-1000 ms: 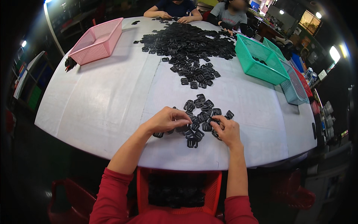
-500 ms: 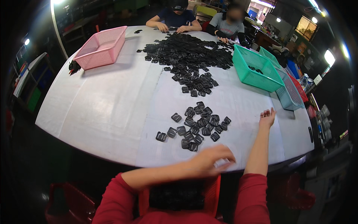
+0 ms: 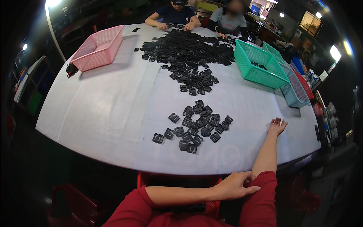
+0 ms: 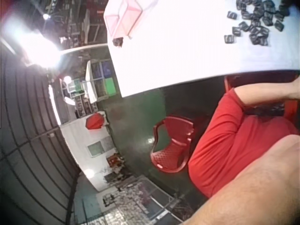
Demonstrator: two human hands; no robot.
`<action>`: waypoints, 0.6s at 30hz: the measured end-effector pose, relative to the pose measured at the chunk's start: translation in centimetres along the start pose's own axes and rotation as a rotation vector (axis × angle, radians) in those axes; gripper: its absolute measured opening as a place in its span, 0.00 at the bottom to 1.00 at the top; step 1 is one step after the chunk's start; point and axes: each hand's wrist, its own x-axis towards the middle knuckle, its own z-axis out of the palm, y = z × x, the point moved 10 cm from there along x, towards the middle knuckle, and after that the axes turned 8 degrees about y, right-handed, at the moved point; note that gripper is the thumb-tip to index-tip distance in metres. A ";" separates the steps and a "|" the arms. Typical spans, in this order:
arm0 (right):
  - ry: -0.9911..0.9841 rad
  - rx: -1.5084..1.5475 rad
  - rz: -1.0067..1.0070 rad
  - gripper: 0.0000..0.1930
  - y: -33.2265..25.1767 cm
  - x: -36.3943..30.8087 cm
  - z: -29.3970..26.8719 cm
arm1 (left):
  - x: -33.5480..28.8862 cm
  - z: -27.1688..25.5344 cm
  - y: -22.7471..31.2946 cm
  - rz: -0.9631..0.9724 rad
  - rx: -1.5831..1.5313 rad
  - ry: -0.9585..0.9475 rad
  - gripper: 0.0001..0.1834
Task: The person sits at a white table and sorts small black plastic clips by hand. They pick up the clips from a large pile, arrange them into smaller groups, and place them into a red basket. Other people are visible in the background working at the same table.
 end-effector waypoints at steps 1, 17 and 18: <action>-0.002 0.008 0.003 0.36 0.1 0.2 0.1 | 0.0 0.6 0.6 0.067 0.020 -0.038 0.28; 0.068 0.266 0.074 0.38 -0.1 0.4 -0.7 | -2.3 -1.0 4.5 0.697 0.175 0.367 0.15; 0.067 0.273 0.084 0.39 -0.1 0.6 -0.6 | -1.7 -0.7 3.7 0.647 0.124 0.295 0.15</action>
